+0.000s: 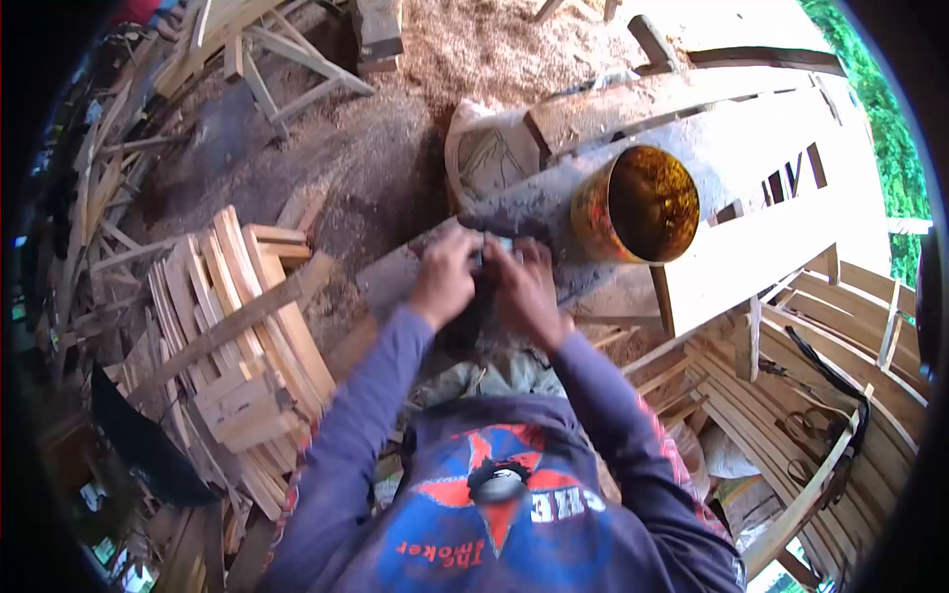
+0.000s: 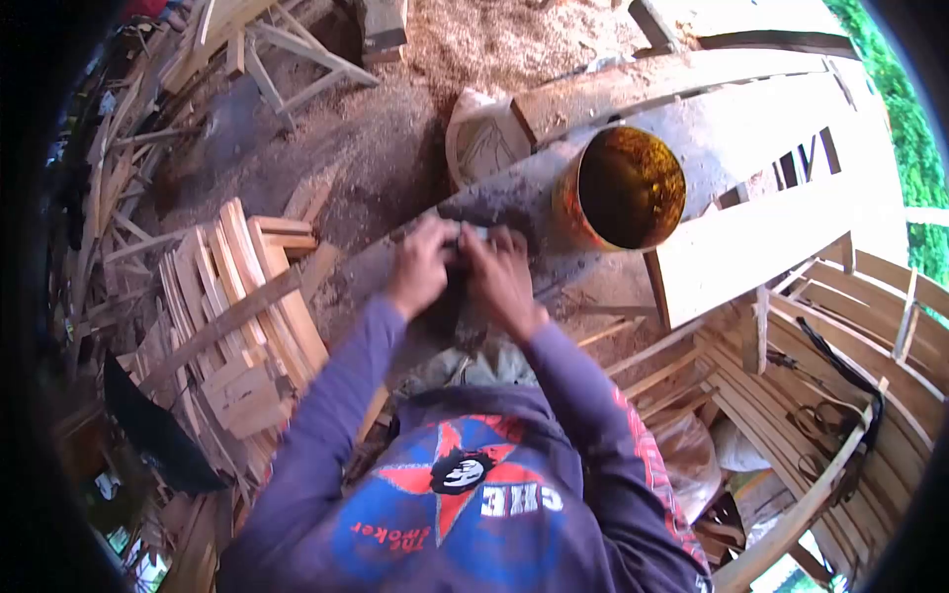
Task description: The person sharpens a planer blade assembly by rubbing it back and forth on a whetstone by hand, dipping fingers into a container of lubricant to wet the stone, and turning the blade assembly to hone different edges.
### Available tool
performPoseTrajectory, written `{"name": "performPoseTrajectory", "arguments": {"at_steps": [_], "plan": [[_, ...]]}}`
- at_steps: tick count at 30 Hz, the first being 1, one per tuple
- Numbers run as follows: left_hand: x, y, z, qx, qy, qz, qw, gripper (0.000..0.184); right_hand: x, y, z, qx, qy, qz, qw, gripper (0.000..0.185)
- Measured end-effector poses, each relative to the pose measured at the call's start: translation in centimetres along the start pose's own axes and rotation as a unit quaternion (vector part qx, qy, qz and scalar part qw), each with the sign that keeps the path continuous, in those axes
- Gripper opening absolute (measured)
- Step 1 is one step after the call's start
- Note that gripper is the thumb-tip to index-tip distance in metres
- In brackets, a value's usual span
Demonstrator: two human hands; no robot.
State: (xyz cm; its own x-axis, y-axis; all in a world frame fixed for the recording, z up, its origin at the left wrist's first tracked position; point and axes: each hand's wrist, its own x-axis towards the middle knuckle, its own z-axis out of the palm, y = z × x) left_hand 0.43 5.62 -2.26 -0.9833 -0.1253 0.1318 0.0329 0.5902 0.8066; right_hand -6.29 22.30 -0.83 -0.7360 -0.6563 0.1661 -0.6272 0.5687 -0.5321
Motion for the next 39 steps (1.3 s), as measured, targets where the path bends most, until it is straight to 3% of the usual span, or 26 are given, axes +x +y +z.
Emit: {"name": "performPoseTrajectory", "arguments": {"at_steps": [2,3,5,6,7,9,11,13,14,16,21,25,27,30,34,36,39], "plan": [[1.6,-0.4,-0.6,0.019,-0.011,0.005,1.000,0.026,-0.3,-0.5,-0.8,0.029,-0.016,-0.002,0.999,0.054],[-0.5,1.5,-1.0,0.001,-0.030,-0.018,0.999,0.029,-3.6,0.0,0.9,-0.040,-0.010,-0.002,0.999,0.057],[-3.3,2.1,0.4,0.001,0.003,-0.009,1.000,0.032,-6.2,0.3,1.1,0.045,-0.024,-0.037,0.998,0.064],[-1.4,1.5,0.2,0.012,0.013,0.000,1.000,0.028,-4.8,1.1,2.5,-0.065,0.013,-0.032,0.997,0.064],[0.3,0.3,0.2,0.026,0.015,-0.013,0.999,0.024,-2.2,0.4,1.1,-0.052,-0.021,0.009,0.998,0.062],[1.6,0.4,-0.9,0.028,0.014,-0.015,0.999,0.021,0.7,0.0,-1.1,0.034,-0.059,-0.012,0.998,0.060],[-1.5,1.4,-0.5,0.022,-0.008,-0.051,0.998,0.025,-2.2,0.1,-0.5,0.059,-0.055,-0.040,0.996,0.051],[-3.1,2.9,-0.6,0.051,0.006,-0.048,0.998,0.030,-3.6,-0.1,-0.7,-0.003,0.007,-0.077,0.997,0.046],[-3.5,3.2,-0.7,0.074,-0.009,-0.057,0.996,0.034,-4.7,-0.5,-0.8,0.001,-0.003,-0.072,0.997,0.046],[-3.7,3.7,-1.0,0.085,-0.008,-0.065,0.994,0.035,-4.7,-0.6,-1.7,0.047,0.054,0.026,0.997,0.044],[-3.0,5.3,-1.6,0.126,-0.039,-0.111,0.985,0.042,-4.4,-0.3,-1.6,0.055,0.002,0.020,0.998,0.044],[-3.6,5.8,-1.2,0.183,-0.045,-0.062,0.980,0.043,-4.2,-0.6,-1.7,0.064,-0.029,-0.002,0.997,0.044],[-4.8,5.3,-0.9,0.174,-0.054,-0.081,0.980,0.042,-4.2,-0.5,-1.6,0.068,-0.046,-0.013,0.997,0.044],[-4.1,4.5,-0.4,0.202,-0.008,-0.049,0.978,0.048,-3.1,0.1,-1.1,0.015,-0.065,-0.047,0.997,0.053],[-1.8,3.3,-1.2,0.192,-0.034,-0.045,0.980,0.051,0.4,-1.0,-2.5,0.007,-0.104,-0.011,0.994,0.057],[-5.0,4.0,0.3,0.206,-0.018,-0.038,0.978,0.051,-3.4,-0.3,-1.2,0.015,-0.103,-0.021,0.994,0.056],[-3.1,3.2,1.2,0.237,0.005,-0.020,0.971,0.055,-1.5,0.5,-1.1,-0.004,-0.076,-0.044,0.996,0.056]]}}
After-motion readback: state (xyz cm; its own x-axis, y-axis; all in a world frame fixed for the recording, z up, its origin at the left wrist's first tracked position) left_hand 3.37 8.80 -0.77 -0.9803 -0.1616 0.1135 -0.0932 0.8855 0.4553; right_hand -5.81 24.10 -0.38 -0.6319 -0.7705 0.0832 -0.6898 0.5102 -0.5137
